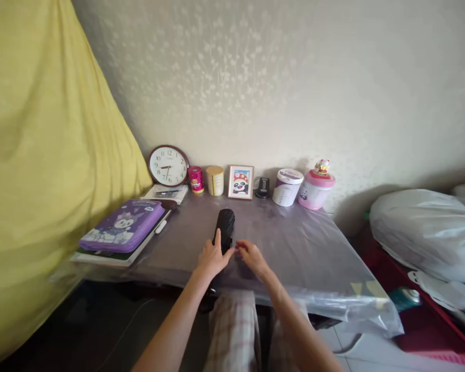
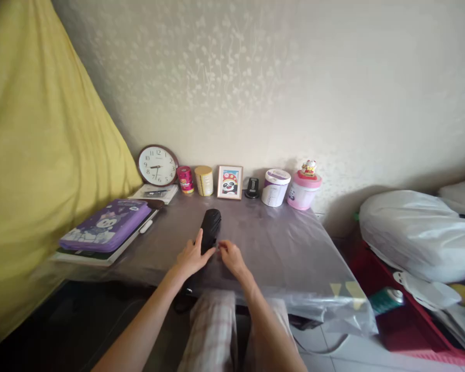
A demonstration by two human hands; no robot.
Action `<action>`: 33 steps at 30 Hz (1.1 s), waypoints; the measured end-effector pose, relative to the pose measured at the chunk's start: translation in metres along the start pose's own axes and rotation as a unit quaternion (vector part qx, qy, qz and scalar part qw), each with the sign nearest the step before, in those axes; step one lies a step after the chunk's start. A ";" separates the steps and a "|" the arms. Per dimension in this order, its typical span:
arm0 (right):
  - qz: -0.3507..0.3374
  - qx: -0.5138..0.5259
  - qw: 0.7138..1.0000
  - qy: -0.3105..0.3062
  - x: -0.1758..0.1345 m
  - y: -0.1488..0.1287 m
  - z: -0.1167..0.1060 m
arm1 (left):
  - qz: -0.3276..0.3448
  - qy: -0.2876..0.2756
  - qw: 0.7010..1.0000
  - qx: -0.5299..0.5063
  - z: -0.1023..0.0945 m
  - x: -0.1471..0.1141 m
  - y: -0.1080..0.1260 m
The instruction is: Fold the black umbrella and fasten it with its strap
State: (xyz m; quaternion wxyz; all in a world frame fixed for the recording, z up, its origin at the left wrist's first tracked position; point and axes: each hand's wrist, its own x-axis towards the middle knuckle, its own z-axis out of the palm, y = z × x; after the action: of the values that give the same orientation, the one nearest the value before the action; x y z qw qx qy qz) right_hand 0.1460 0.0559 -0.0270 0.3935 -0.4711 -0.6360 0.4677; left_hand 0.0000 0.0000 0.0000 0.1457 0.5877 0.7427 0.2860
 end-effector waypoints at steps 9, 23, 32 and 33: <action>0.047 0.084 0.995 0.029 0.004 0.019 0.026 | -0.030 0.003 0.999 -0.020 0.020 0.004 -0.007; -0.026 0.120 0.976 0.182 -0.032 -0.009 0.002 | 0.040 0.016 0.949 -0.313 0.032 -0.039 0.027; -0.031 0.071 0.971 0.225 -0.041 -0.009 -0.021 | -0.082 -0.145 0.881 -0.444 0.026 -0.056 0.055; -0.028 0.080 0.972 0.220 -0.041 -0.009 -0.024 | -0.096 -0.153 0.870 -0.458 0.024 -0.056 0.057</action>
State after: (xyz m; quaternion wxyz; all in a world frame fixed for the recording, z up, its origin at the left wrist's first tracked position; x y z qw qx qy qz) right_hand 0.1765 0.0209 -0.0145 0.5733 -0.5112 -0.5075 0.3904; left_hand 0.0735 -0.0394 0.0077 0.5372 0.4175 0.5496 0.4848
